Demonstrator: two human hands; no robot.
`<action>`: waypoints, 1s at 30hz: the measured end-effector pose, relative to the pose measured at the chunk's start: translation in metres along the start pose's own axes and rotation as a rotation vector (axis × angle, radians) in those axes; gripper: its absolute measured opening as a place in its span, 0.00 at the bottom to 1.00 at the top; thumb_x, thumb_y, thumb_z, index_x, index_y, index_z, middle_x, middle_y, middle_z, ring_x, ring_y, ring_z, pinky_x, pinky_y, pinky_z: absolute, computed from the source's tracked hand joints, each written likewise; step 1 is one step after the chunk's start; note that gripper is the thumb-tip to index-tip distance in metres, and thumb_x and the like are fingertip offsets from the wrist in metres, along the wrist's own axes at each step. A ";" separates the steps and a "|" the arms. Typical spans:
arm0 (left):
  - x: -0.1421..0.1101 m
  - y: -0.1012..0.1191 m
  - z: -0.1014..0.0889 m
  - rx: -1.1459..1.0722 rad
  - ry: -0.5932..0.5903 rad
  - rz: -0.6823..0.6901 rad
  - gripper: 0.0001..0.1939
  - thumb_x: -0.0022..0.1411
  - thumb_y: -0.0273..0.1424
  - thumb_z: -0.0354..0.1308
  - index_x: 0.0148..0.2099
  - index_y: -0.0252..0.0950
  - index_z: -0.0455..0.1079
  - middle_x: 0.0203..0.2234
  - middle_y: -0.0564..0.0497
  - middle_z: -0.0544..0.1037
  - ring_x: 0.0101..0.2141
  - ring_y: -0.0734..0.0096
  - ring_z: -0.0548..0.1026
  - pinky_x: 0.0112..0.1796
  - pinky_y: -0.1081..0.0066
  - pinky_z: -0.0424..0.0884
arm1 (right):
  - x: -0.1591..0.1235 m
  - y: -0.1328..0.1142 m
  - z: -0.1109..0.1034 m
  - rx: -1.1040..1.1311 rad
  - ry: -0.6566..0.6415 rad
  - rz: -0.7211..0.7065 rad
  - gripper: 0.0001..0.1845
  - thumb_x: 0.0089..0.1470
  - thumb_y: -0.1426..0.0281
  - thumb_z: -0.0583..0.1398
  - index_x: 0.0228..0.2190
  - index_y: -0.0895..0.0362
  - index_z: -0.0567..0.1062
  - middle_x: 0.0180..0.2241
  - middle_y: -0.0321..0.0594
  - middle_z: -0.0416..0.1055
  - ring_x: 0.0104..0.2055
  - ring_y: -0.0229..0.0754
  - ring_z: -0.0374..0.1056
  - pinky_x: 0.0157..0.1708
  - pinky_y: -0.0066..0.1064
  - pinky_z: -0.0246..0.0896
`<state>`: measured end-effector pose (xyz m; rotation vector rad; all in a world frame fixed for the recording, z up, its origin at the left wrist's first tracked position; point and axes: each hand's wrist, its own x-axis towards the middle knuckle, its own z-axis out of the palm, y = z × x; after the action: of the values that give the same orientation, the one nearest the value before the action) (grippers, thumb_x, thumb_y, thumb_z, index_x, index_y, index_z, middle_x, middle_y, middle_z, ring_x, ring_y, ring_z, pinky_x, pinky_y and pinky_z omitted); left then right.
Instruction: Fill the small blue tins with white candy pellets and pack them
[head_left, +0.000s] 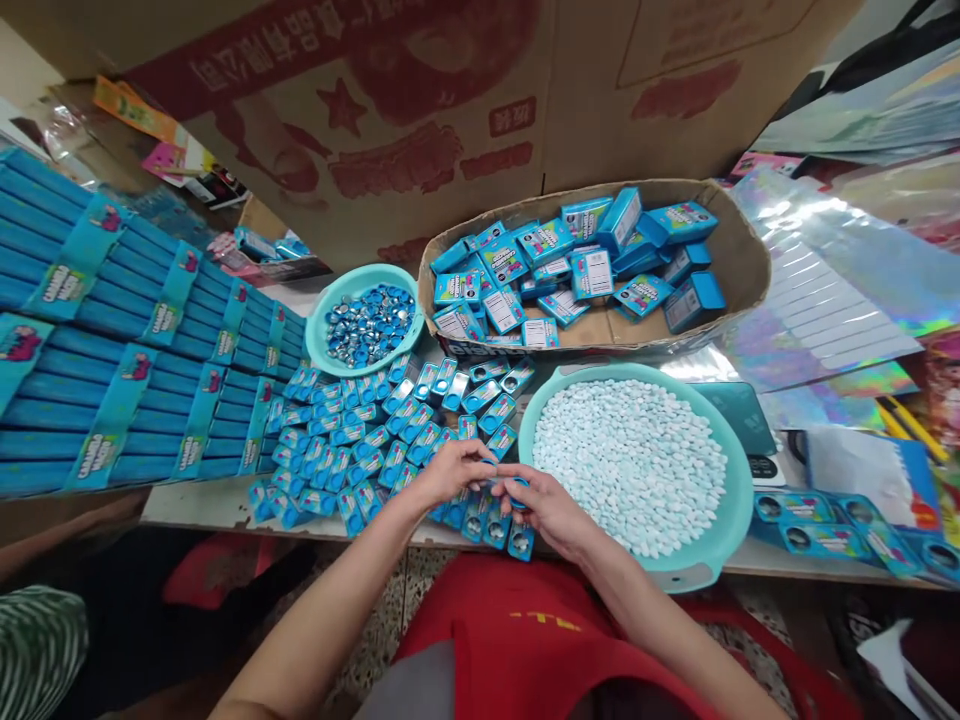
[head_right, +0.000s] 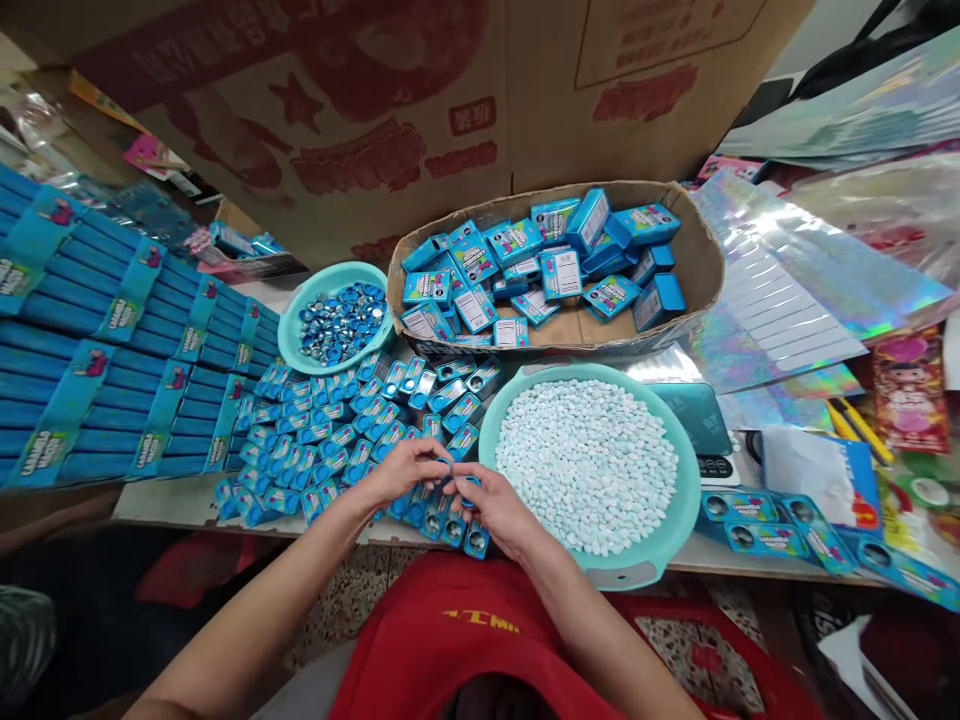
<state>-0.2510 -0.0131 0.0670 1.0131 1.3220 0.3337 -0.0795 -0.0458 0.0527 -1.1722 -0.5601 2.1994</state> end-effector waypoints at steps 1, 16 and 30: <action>-0.004 -0.004 -0.009 0.015 0.054 -0.006 0.10 0.49 0.34 0.58 0.33 0.32 0.70 0.18 0.56 0.69 0.21 0.77 0.67 0.26 0.75 0.64 | -0.001 0.002 0.002 0.044 -0.001 0.015 0.21 0.38 0.60 0.67 0.34 0.57 0.72 0.30 0.36 0.74 0.25 0.33 0.66 0.21 0.24 0.52; -0.031 -0.036 0.037 1.132 0.058 -0.340 0.22 0.57 0.31 0.54 0.55 0.32 0.60 0.36 0.40 0.78 0.40 0.55 0.75 0.34 0.67 0.66 | -0.027 0.033 -0.015 -0.182 0.126 0.054 0.22 0.40 0.57 0.65 0.38 0.56 0.74 0.21 0.32 0.69 0.21 0.33 0.60 0.25 0.29 0.55; -0.045 -0.025 0.042 0.606 -0.055 0.269 0.12 0.60 0.33 0.50 0.43 0.41 0.71 0.35 0.52 0.72 0.33 0.72 0.70 0.34 0.74 0.63 | -0.029 0.056 -0.001 -0.103 0.105 -0.039 0.40 0.40 0.69 0.61 0.57 0.55 0.57 0.36 0.39 0.72 0.30 0.38 0.66 0.23 0.28 0.59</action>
<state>-0.2336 -0.0769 0.0738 1.7045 1.2625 0.0986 -0.0823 -0.1071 0.0362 -1.3113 -0.6528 2.0837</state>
